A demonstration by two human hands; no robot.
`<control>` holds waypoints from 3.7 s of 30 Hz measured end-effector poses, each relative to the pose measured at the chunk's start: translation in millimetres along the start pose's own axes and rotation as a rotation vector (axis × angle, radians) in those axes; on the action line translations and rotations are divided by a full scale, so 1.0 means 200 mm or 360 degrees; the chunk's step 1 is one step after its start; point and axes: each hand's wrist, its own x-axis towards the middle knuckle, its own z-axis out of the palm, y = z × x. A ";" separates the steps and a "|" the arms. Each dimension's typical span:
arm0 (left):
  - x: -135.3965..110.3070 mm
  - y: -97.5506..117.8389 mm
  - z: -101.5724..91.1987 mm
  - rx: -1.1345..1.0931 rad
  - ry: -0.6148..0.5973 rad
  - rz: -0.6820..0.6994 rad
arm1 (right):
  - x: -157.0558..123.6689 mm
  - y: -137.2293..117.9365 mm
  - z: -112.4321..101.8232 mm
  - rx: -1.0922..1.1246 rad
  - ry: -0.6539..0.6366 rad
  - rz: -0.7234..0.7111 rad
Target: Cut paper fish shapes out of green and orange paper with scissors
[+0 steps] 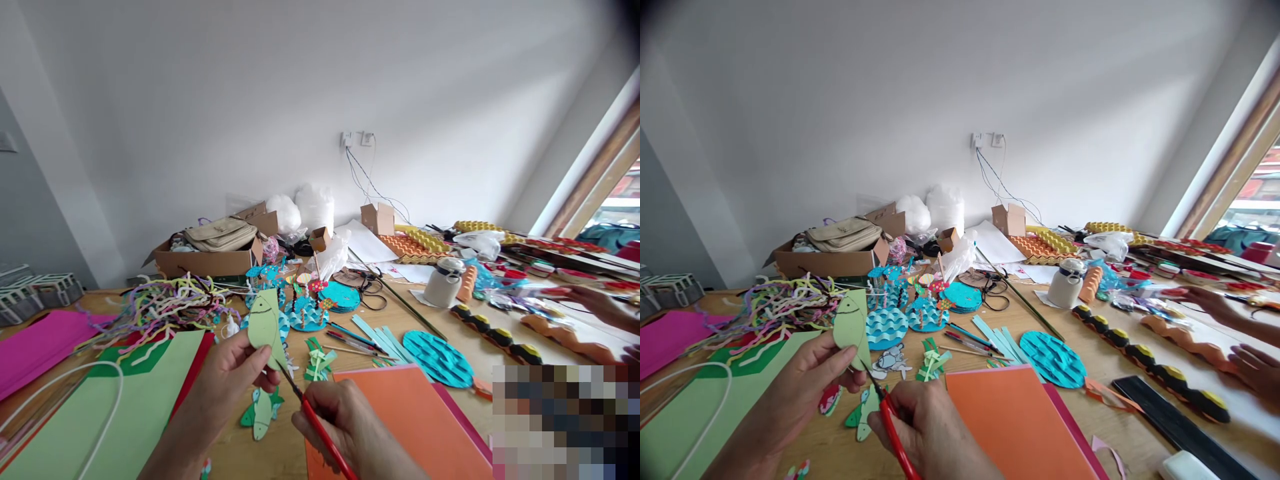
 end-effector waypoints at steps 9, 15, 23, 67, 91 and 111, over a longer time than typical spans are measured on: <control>0.01 -0.01 -0.03 0.0081 -0.0021 0.0022 | 0.01 0.04 0.01 -0.0056 0.0060 -0.0061; 0.01 -0.01 -0.05 0.0247 0.0001 -0.0004 | 0.02 0.04 0.01 0.0020 0.0033 0.0000; 0.01 -0.01 -0.03 0.0058 -0.0118 0.0037 | 0.00 0.01 0.01 -0.0001 0.0034 0.0001; 0.04 -0.06 -0.06 0.0135 -0.0276 0.0105 | 0.02 0.07 0.02 0.0008 0.0072 -0.0034; 0.04 -0.07 -0.05 0.0151 -0.0344 0.0118 | 0.01 0.05 0.02 -0.0036 0.0075 -0.0038; 0.03 -0.08 0.07 -0.0186 0.0066 0.0099 | 0.07 0.10 0.15 0.0801 -0.0034 -0.0092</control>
